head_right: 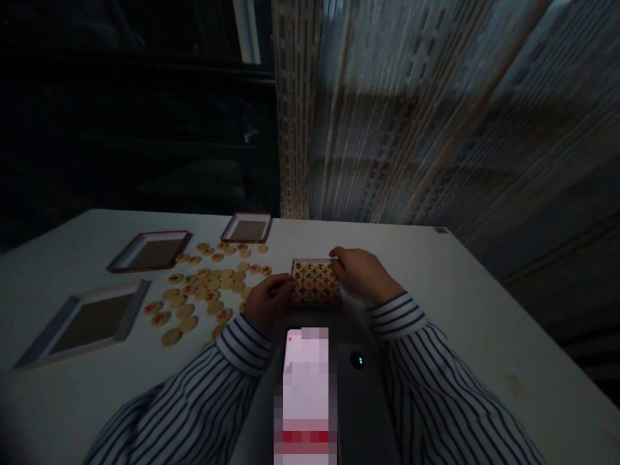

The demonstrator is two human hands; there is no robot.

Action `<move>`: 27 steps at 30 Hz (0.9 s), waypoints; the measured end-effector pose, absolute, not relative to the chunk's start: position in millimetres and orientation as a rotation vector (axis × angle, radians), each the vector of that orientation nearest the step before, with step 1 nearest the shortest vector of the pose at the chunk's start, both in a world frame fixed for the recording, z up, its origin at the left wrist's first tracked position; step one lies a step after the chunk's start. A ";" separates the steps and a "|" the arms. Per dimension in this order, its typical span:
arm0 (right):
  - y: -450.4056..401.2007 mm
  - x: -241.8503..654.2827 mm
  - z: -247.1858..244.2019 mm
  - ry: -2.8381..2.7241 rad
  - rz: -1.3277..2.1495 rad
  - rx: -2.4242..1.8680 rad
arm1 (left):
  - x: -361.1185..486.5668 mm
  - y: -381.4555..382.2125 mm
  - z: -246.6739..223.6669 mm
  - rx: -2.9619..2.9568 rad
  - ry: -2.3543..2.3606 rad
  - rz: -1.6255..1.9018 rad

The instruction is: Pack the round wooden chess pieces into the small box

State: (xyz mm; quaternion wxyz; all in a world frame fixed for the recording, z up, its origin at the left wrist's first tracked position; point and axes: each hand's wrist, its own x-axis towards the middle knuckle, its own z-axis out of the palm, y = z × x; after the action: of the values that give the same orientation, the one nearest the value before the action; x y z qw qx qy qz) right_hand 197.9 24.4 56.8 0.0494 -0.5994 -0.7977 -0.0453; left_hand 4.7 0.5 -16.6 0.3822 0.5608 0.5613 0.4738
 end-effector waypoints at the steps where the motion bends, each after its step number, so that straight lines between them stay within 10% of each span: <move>1: 23.2 196.3 58.3 -2.429 -0.146 -1.815 | 4.9 0.7 -17.4 1.432 1.434 1.213; 27: -22.8 145.3 64.6 -2.066 -0.026 -1.435 | 12.6 -12.8 -1.2 1.960 1.382 1.342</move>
State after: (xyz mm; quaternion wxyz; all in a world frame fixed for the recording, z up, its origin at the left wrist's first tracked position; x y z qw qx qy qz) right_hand 145.3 -22.8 64.6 0.3077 -0.5428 -0.7814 -0.0099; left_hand 12.6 -12.8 -1.2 0.1955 0.6996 0.4931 0.4787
